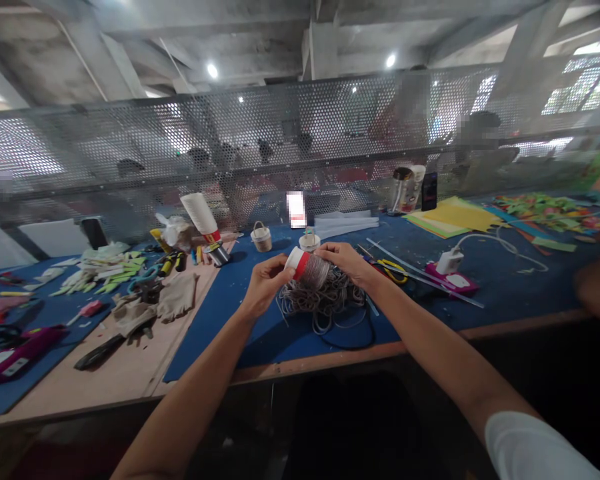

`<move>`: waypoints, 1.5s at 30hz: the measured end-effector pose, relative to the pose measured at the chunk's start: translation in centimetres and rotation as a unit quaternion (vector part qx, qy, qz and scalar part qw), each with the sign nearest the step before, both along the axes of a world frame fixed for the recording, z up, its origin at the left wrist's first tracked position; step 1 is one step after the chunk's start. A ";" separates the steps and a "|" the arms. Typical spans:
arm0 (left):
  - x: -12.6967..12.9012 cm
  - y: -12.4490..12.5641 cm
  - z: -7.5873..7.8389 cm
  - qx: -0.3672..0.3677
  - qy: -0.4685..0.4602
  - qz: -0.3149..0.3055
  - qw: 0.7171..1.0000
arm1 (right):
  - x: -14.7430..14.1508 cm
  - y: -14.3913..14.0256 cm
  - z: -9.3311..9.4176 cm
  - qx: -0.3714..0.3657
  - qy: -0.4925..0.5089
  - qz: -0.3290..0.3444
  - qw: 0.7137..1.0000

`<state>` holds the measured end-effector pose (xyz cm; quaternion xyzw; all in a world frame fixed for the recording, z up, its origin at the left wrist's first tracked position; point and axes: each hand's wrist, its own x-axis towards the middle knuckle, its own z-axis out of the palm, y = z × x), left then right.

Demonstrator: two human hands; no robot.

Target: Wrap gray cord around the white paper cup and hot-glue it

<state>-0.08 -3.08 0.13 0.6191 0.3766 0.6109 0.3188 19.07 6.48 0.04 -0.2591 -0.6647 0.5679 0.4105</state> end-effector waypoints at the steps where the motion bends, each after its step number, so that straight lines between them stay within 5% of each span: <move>1: 0.0 0.0 0.0 -0.001 -0.001 0.000 1.000 | 0.0 0.1 -0.1 0.003 0.001 0.001 1.000; 12: -0.1 0.5 0.0 0.012 -0.024 0.067 0.997 | 0.5 0.5 0.3 0.139 0.000 -0.106 0.985; 16: -0.1 0.7 -0.1 0.020 -0.038 0.096 0.994 | 0.6 0.0 0.5 0.172 -0.022 -0.060 0.983; 33: -0.3 1.0 -0.2 -0.020 -0.069 0.079 0.994 | 0.4 -1.2 0.8 0.224 -0.029 -0.024 0.974; 45: -0.2 0.8 -0.3 -0.032 -0.052 0.054 0.997 | 0.6 -0.7 0.9 0.178 -0.019 -0.049 0.983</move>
